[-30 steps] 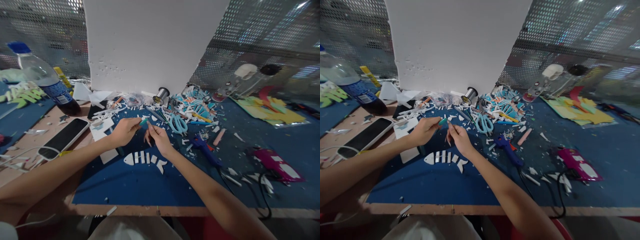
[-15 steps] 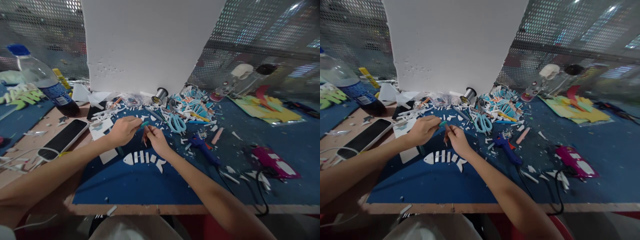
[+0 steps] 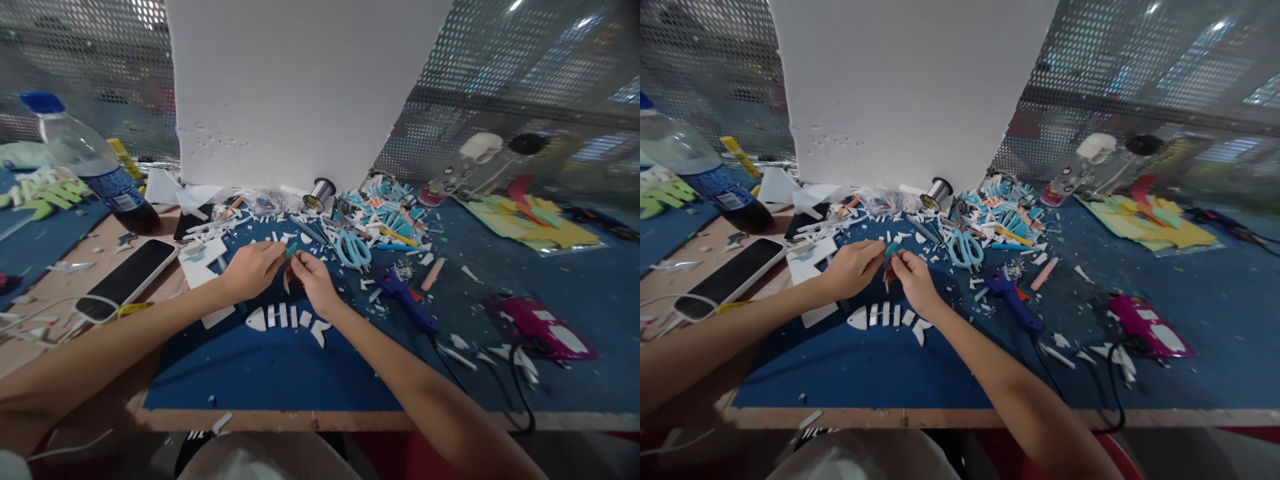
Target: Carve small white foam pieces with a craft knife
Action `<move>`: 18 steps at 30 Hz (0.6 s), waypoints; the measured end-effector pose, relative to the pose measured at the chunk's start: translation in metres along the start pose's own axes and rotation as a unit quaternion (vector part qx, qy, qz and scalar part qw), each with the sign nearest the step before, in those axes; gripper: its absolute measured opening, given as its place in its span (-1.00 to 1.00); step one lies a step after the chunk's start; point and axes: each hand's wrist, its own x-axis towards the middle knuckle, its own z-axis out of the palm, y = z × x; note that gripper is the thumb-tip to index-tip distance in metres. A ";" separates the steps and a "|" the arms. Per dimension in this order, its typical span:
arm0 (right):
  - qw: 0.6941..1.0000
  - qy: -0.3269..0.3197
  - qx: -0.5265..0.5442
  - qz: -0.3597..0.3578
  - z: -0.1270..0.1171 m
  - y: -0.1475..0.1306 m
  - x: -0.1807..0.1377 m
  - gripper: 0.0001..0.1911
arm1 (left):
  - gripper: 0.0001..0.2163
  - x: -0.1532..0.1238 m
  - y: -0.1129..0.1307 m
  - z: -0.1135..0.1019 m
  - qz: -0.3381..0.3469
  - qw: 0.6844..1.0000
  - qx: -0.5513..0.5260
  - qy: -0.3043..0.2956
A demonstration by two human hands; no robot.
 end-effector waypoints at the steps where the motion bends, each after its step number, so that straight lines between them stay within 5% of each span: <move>1: 1.000 -0.001 0.000 -0.005 0.000 0.000 0.000 -0.60 | -0.78 0.000 0.001 0.001 -0.007 1.000 0.001 -0.002; 7: 0.995 0.065 -0.050 -0.058 0.000 -0.004 0.002 -0.61 | -0.79 0.006 -0.012 -0.004 -0.064 0.996 0.031 -0.046; 14: 0.982 0.144 -0.080 -0.096 0.002 -0.002 0.002 -0.58 | -0.74 0.031 -0.073 -0.007 -0.118 0.961 0.220 -0.116; 18: 0.985 0.133 -0.076 -0.077 -0.001 0.000 0.003 -0.56 | -0.74 0.045 -0.094 0.004 -0.039 0.956 0.244 -0.160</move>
